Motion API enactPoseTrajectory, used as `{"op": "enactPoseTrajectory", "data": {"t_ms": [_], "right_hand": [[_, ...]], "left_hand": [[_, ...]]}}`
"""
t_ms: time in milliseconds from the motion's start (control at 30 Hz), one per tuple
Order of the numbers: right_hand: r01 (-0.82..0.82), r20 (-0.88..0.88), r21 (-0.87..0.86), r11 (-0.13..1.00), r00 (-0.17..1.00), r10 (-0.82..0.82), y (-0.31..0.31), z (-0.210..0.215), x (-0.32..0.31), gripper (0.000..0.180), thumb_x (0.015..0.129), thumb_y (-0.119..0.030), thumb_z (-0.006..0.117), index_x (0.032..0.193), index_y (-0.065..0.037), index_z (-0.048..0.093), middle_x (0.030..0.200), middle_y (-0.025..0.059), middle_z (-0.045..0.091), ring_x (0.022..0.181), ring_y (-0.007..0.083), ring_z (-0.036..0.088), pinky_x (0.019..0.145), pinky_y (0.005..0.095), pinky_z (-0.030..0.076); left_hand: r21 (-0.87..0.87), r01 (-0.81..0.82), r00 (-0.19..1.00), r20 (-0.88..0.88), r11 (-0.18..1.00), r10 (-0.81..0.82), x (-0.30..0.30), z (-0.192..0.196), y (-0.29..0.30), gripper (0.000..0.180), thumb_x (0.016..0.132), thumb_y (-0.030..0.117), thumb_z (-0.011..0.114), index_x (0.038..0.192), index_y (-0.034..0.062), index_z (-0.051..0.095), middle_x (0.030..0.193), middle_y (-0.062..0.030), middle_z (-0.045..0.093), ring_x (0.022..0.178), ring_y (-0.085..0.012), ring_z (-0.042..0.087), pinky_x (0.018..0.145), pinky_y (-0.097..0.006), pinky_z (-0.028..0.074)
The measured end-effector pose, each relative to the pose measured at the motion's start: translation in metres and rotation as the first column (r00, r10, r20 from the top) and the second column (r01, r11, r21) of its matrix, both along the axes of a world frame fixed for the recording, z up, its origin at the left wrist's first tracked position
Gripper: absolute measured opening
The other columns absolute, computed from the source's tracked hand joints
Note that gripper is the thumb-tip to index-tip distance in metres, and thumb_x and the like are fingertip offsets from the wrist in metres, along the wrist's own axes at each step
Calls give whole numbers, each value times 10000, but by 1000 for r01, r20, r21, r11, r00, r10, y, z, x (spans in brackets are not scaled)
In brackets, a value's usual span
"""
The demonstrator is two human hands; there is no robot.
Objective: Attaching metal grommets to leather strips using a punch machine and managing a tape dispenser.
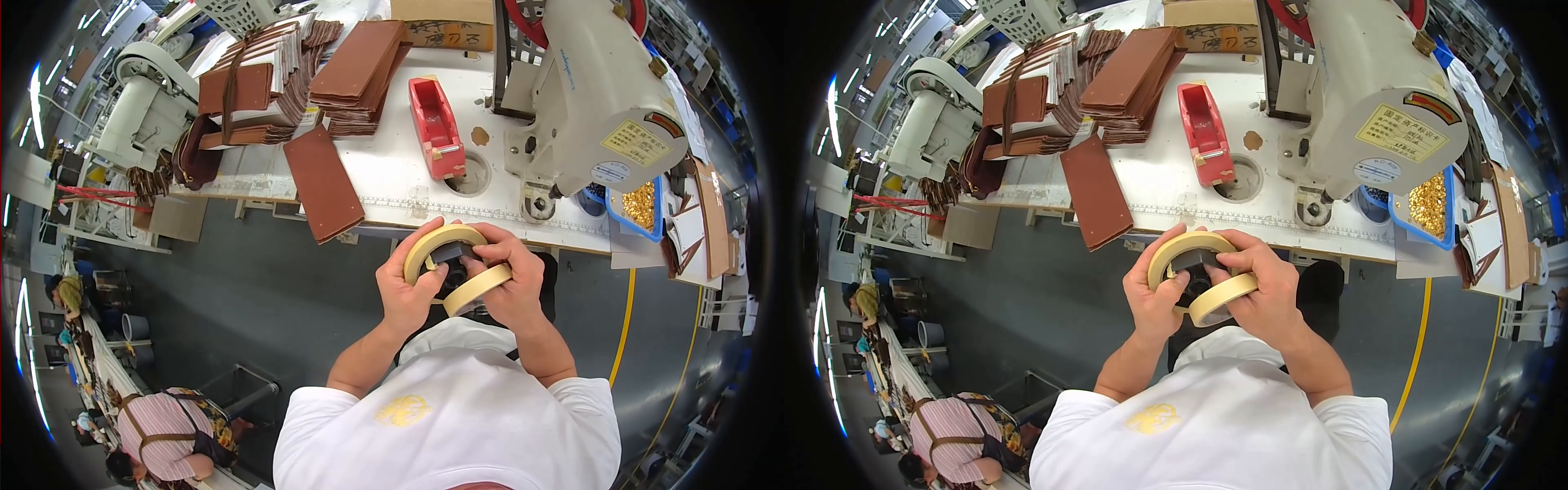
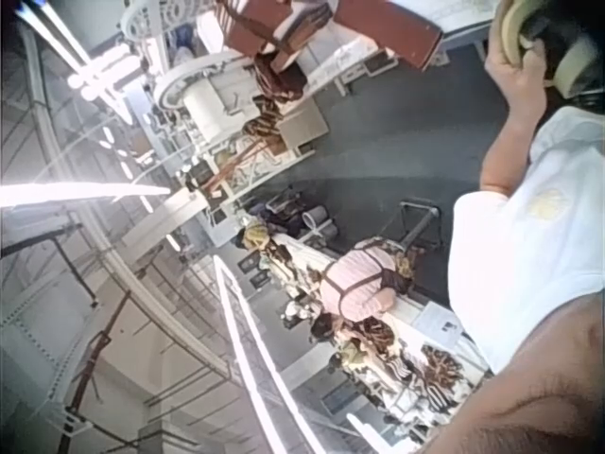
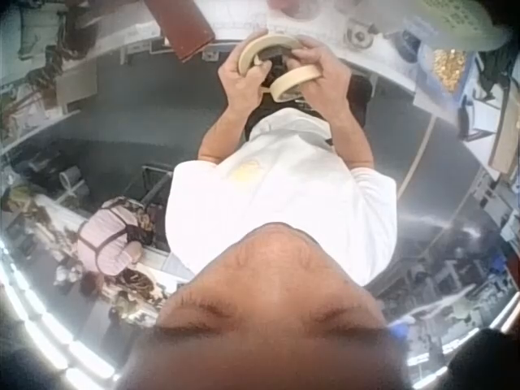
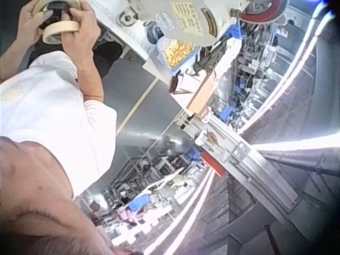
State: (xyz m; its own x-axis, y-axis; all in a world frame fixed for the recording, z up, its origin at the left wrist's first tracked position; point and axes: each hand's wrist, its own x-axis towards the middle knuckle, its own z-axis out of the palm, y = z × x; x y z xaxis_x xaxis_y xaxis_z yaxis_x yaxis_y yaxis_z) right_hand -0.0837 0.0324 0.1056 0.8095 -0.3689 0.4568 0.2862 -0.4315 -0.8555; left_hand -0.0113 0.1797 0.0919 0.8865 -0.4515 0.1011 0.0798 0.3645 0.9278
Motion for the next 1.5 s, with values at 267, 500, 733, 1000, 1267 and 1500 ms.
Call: {"op": "enactPoseTrajectory", "data": {"t_ms": [267, 500, 733, 1000, 1267, 1500], "right_hand": [[-64, 170, 62, 996, 984, 53, -3, -13, 6, 272, 777, 27, 824, 986, -12, 654, 1186, 217, 683, 956, 275, 731, 773, 315, 604], [-94, 122, 74, 993, 989, 85, -2, 1, 0, 251, 782, 16, 819, 1006, -14, 709, 1183, 202, 683, 936, 264, 726, 771, 316, 593], [-142, 59, 68, 988, 989, 138, -2, 3, -6, 275, 824, 20, 780, 1089, -19, 719, 1207, 187, 667, 936, 247, 717, 753, 308, 582], [-64, 144, -94, 993, 987, 77, 2, 0, -3, 226, 849, 36, 746, 1061, 6, 676, 1194, 218, 657, 923, 276, 723, 724, 312, 595], [-14, 180, 89, 996, 984, -2, 3, -11, 1, 294, 827, 14, 790, 1093, 2, 667, 1108, 163, 697, 837, 165, 701, 672, 254, 565], [-42, -164, 212, 976, 983, 78, -1, 1, -7, 387, 799, 32, 811, 1155, 4, 663, 971, 67, 708, 726, 82, 607, 640, 203, 488]], "left_hand": [[-199, 125, 988, -65, 972, -141, -2, 7, 3, 600, 825, -55, 642, 1407, -92, 499, 1340, -194, 618, 1176, -181, 607, 1025, -311, 477], [-297, 66, 981, -158, 953, -117, -6, 0, 6, 605, 851, -25, 699, 1407, -105, 474, 1393, -266, 562, 1243, -280, 591, 1079, -399, 467], [-356, 82, 987, -102, 931, -125, -3, -7, 9, 605, 837, -25, 729, 1393, -99, 501, 1378, -278, 572, 1250, -292, 590, 1088, -415, 462], [-334, 106, 990, -52, 937, -131, -3, -7, 8, 612, 835, -4, 767, 1386, -97, 520, 1358, -262, 599, 1239, -278, 601, 1094, -406, 452], [-250, 110, 992, -39, 962, -123, -3, -7, 8, 565, 878, 11, 732, 1379, -126, 510, 1346, -255, 609, 1231, -270, 605, 1082, -388, 459], [-301, 60, 997, -36, 952, -74, -6, -8, 7, 483, 929, 11, 681, 1361, -136, 523, 1319, -263, 623, 1217, -302, 620, 1078, -404, 468]]}}
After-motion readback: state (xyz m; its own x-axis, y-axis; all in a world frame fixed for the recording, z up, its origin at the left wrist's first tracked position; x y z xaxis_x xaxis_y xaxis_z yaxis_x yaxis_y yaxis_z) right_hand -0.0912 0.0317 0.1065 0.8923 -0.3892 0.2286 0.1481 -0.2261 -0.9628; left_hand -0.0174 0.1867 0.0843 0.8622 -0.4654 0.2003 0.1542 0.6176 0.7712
